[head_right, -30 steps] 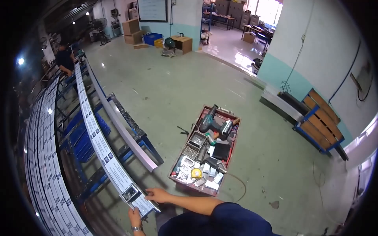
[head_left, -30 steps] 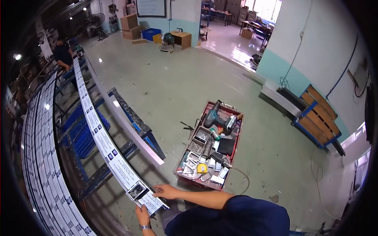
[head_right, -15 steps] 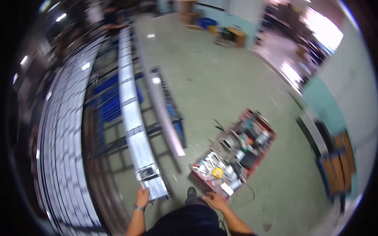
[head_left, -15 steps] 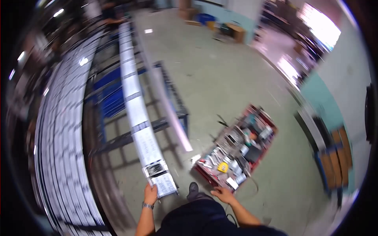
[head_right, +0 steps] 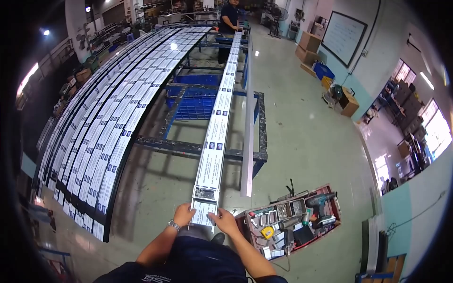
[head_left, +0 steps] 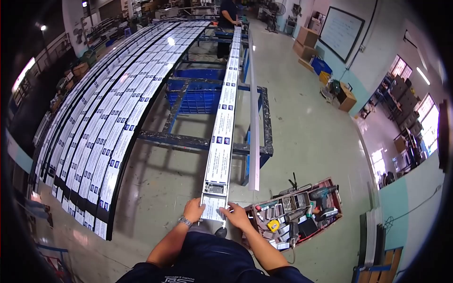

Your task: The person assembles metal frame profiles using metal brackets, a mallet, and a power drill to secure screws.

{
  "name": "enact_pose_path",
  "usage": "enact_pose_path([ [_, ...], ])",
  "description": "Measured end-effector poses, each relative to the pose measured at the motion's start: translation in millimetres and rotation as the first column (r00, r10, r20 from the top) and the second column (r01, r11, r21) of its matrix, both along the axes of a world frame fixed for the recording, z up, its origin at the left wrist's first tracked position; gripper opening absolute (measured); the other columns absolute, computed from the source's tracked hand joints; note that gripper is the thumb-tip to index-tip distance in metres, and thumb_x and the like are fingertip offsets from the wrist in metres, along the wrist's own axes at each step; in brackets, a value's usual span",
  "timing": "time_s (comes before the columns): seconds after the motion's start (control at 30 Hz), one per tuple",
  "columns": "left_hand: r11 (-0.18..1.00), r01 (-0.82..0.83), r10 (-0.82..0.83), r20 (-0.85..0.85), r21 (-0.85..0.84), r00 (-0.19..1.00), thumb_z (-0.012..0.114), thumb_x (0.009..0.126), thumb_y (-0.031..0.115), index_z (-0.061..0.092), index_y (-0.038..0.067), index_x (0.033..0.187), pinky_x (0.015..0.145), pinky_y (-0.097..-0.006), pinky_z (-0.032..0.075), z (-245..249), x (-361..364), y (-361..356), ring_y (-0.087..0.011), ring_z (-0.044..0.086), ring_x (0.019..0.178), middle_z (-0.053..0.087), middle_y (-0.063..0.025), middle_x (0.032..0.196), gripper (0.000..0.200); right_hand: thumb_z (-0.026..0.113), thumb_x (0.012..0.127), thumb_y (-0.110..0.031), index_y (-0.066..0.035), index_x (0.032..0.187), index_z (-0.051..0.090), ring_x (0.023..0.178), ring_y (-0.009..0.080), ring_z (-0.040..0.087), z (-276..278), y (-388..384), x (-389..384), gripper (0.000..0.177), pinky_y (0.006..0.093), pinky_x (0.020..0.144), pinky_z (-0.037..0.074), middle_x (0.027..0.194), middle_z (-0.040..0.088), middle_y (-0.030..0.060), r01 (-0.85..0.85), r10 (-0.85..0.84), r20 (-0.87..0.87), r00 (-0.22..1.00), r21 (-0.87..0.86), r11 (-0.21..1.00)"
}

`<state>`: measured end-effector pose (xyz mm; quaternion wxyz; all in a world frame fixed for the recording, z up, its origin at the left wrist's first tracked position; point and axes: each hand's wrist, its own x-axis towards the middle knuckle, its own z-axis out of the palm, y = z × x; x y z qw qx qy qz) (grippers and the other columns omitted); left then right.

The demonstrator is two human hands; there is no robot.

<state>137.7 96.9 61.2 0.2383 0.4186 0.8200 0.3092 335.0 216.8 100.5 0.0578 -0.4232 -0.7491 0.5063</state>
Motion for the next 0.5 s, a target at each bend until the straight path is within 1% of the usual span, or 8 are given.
enact_pose_path([
  [0.1, 0.994, -0.106, 0.106, 0.027, -0.024, 0.994, 0.077, 0.079, 0.03, 0.07, 0.003, 0.098, 0.072, -0.0437, 0.054, 3.2, 0.5, 5.7, -0.0358, 0.069, 0.078, 0.07, -0.0173, 0.08, 0.034, 0.078, 0.08, -0.052, 0.003, 0.123, 0.066, 0.09, 0.0295, 0.071, -12.4, 2.1, -11.9, 0.071, 0.0377, 0.083, 0.054, 0.093, 0.072, 0.0176, 0.084, -0.085, 0.035, 0.996, 0.014, 0.996],
  [0.13, 0.986, -0.134, 0.139, 0.045, -0.102, 0.989, 0.08, 0.076, 0.036, 0.072, 0.004, 0.098, 0.077, -0.0429, 0.055, 2.7, -3.8, 9.6, -0.0353, 0.071, 0.084, 0.073, -0.0166, 0.088, 0.039, 0.081, 0.074, -0.055, 0.003, 0.117, 0.067, 0.093, 0.0306, 0.07, -16.2, 3.5, -15.2, 0.074, 0.039, 0.084, 0.054, 0.095, 0.072, 0.0196, 0.14, -0.139, 0.043, 0.989, -0.022, 0.99],
  [0.17, 0.985, -0.136, 0.141, 0.049, -0.103, 0.989, 0.08, 0.076, 0.036, 0.072, 0.004, 0.098, 0.077, -0.0429, 0.055, 1.4, -6.5, 11.4, -0.0353, 0.071, 0.084, 0.073, -0.0166, 0.088, 0.039, 0.081, 0.074, -0.055, 0.003, 0.117, 0.067, 0.093, 0.0306, 0.07, -20.9, 5.2, -18.2, 0.074, 0.039, 0.084, 0.054, 0.095, 0.072, 0.0196, 0.138, -0.137, 0.047, 0.99, -0.022, 0.99],
  [0.23, 0.973, -0.031, 0.063, 0.136, -0.227, 0.989, 0.081, 0.074, 0.047, 0.069, 0.0, 0.104, 0.086, -0.047, 0.054, 13.5, -11.9, 20.5, -0.0406, 0.069, 0.099, 0.071, -0.0241, 0.099, 0.057, 0.083, 0.068, -0.059, 0.003, 0.111, 0.066, 0.096, 0.0337, 0.07, -30.9, 8.0, -24.9, 0.078, 0.0406, 0.085, 0.054, 0.097, 0.072, 0.0226, 0.19, -0.197, 0.123, 0.973, 0.065, 0.98],
  [0.3, 0.962, 0.047, -0.018, 0.109, -0.27, 0.994, 0.083, 0.07, 0.053, 0.067, -0.002, 0.106, 0.088, -0.0474, 0.054, -8.6, -20.2, 28.0, -0.0414, 0.068, 0.103, 0.071, -0.0267, 0.104, 0.067, 0.085, 0.063, -0.061, 0.004, 0.108, 0.064, 0.102, 0.0378, 0.069, -45.2, 11.5, -30.2, 0.082, 0.0429, 0.089, 0.053, 0.105, 0.07, 0.0268, 0.204, -0.216, 0.145, 0.965, 0.093, 0.974],
  [0.33, 0.962, 0.04, -0.028, 0.048, -0.27, 0.998, 0.084, 0.07, 0.054, 0.067, -0.002, 0.107, 0.088, -0.0486, 0.054, -24.8, -21.5, 28.7, -0.0428, 0.068, 0.103, 0.07, -0.0273, 0.108, 0.07, 0.085, 0.064, -0.061, 0.005, 0.108, 0.064, 0.102, 0.0386, 0.068, -51.2, 12.4, -33.0, 0.082, 0.0435, 0.089, 0.053, 0.107, 0.07, 0.0266, 0.188, -0.208, 0.165, 0.964, 0.127, 0.974],
  [0.4, 0.958, 0.058, -0.021, 0.13, -0.281, 0.991, 0.085, 0.068, 0.056, 0.068, -0.003, 0.106, 0.088, -0.0488, 0.054, -45.3, -28.0, 31.3, -0.0428, 0.067, 0.105, 0.07, -0.028, 0.109, 0.072, 0.086, 0.065, -0.057, 0.007, 0.107, 0.065, 0.101, 0.0394, 0.068, -48.9, 15.0, -37.8, 0.08, 0.0439, 0.088, 0.054, 0.105, 0.07, 0.0269, 0.165, -0.192, 0.213, 0.958, 0.136, 0.977],
  [0.5, 0.935, 0.082, 0.014, 0.267, -0.346, 0.964, 0.085, 0.07, 0.048, 0.069, -0.004, 0.105, 0.091, -0.0482, 0.054, -11.4, -23.6, 32.3, -0.0426, 0.067, 0.106, 0.069, -0.0289, 0.11, 0.065, 0.089, 0.063, -0.049, 0.007, 0.102, 0.068, 0.096, 0.0373, 0.071, -40.0, 16.1, -39.2, 0.072, 0.0415, 0.085, 0.055, 0.101, 0.072, 0.0269, 0.205, -0.22, 0.237, 0.946, 0.085, 0.975],
])
